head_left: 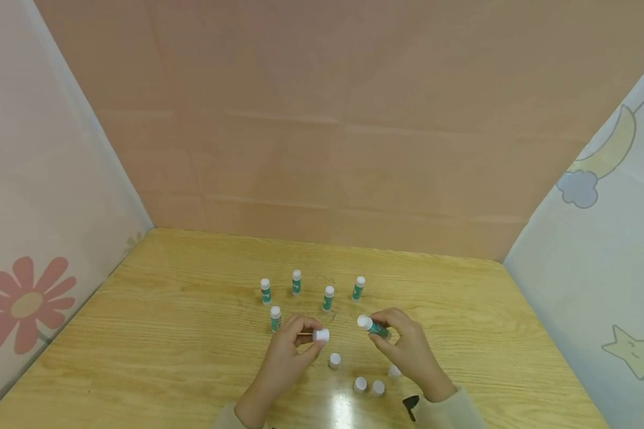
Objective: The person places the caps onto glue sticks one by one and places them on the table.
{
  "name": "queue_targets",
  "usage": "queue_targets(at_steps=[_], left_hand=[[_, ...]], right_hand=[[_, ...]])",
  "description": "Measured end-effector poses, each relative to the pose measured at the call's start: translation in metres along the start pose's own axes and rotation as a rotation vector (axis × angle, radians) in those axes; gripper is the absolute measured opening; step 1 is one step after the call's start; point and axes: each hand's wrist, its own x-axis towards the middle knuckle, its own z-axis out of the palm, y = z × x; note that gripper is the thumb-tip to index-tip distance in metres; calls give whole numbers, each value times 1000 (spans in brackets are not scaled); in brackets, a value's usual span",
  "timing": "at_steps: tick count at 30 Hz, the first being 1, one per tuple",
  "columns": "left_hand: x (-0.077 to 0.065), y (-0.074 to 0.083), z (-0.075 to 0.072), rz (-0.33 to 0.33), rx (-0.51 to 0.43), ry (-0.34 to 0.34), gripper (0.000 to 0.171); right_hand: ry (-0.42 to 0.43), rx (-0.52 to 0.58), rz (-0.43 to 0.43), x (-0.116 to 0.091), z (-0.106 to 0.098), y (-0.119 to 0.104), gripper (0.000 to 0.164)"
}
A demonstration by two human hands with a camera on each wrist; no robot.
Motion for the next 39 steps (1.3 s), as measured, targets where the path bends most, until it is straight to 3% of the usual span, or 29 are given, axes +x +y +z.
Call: queue_targets(at_steps=[16,23,31,39], left_hand=[[0,4,5,-13,-31,-1,18],[0,5,5,-3,-41,6,17],[-1,6,5,-11,-50,2,17],[-2,6,6,-2,-66,11,17]], right_hand=[[-15,35,-53,-2,4,0,39],[-27,63,-35,-2,5,-2,36],[-23,63,-108,-2,7,0,33],[-29,53,-121,-3,9,0,36]])
